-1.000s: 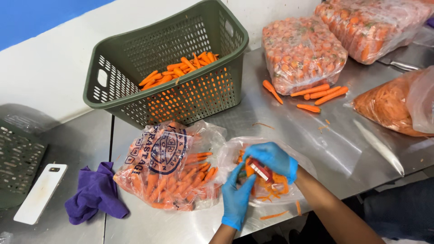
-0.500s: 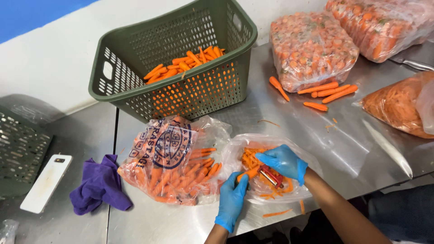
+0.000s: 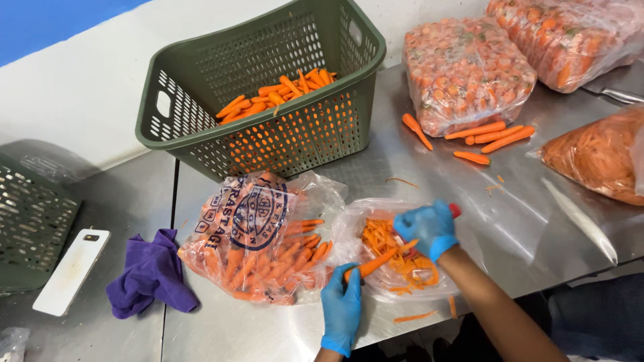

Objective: The person peels whole carrots using a red-handled vegetable peeler over a clear plastic bag to collect the peels. The peeled carrots are placed into a green basket. The person wears blue gloves and works at a stainless steel table with multiple bags of carrots nearby.

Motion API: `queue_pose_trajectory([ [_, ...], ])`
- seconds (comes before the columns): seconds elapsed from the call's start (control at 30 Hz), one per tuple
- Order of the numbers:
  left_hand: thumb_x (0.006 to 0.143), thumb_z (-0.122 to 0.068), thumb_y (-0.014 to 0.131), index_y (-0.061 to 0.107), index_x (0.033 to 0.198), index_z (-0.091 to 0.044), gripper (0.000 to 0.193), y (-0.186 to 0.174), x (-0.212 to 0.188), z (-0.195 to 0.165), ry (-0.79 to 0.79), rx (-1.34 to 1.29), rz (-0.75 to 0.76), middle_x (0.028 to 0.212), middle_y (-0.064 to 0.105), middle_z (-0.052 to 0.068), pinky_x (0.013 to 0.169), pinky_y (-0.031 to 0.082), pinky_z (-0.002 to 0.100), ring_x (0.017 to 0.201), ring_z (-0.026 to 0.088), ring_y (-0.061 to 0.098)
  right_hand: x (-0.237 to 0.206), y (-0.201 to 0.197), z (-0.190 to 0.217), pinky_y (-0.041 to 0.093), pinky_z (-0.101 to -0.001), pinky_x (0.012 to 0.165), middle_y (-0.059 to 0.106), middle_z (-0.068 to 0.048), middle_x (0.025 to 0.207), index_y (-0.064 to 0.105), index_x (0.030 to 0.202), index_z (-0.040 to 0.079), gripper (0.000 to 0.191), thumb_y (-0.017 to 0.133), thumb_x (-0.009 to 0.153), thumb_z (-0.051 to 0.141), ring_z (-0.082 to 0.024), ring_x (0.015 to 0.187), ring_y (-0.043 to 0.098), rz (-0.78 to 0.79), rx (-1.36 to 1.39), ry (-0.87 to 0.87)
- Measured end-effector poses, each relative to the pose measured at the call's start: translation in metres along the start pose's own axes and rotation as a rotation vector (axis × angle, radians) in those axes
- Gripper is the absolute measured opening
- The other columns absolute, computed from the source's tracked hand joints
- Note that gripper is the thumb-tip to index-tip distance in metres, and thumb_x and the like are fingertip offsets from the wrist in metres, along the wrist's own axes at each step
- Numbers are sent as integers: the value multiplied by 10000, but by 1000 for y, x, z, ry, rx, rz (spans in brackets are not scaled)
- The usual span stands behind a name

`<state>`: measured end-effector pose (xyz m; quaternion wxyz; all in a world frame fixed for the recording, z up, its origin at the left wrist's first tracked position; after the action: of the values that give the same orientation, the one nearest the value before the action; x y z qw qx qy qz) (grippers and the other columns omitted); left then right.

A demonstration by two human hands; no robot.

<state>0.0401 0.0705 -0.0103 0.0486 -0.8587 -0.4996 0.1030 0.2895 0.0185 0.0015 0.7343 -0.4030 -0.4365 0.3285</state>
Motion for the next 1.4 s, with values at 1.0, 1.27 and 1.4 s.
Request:
queue_pose_trajectory([
  [1.0,921,-40,710,596,1153,9,262,2,-3,-11,592,269,79,1149,690,204,861,557,383,1024,368,696,13,-2,-4,368,-465,701,694,-7,635,681,618,237,199,625,790,321,-278,626,656,160,-132,-124],
  [1.27,903,-9,725,628,1140,-10,256,5,-1,-18,795,351,58,1200,680,196,912,548,388,1073,370,672,5,3,14,403,-385,748,718,-17,701,694,645,253,221,600,820,350,-267,673,664,79,130,-125],
  [1.4,899,-4,731,635,1152,-5,270,1,-5,-19,863,430,81,1209,679,191,903,540,394,1052,374,655,9,5,10,380,-418,794,732,-5,658,727,660,263,256,566,844,339,-258,650,661,321,11,-25],
])
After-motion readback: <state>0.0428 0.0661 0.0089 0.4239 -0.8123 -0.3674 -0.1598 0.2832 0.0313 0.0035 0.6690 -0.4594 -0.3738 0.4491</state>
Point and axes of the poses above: each hand's wrist, its own x-axis towards the middle knuckle, its own y-axis out of the palm, z = x × y, the point moved 3 cm from there along x, towards the middle knuckle
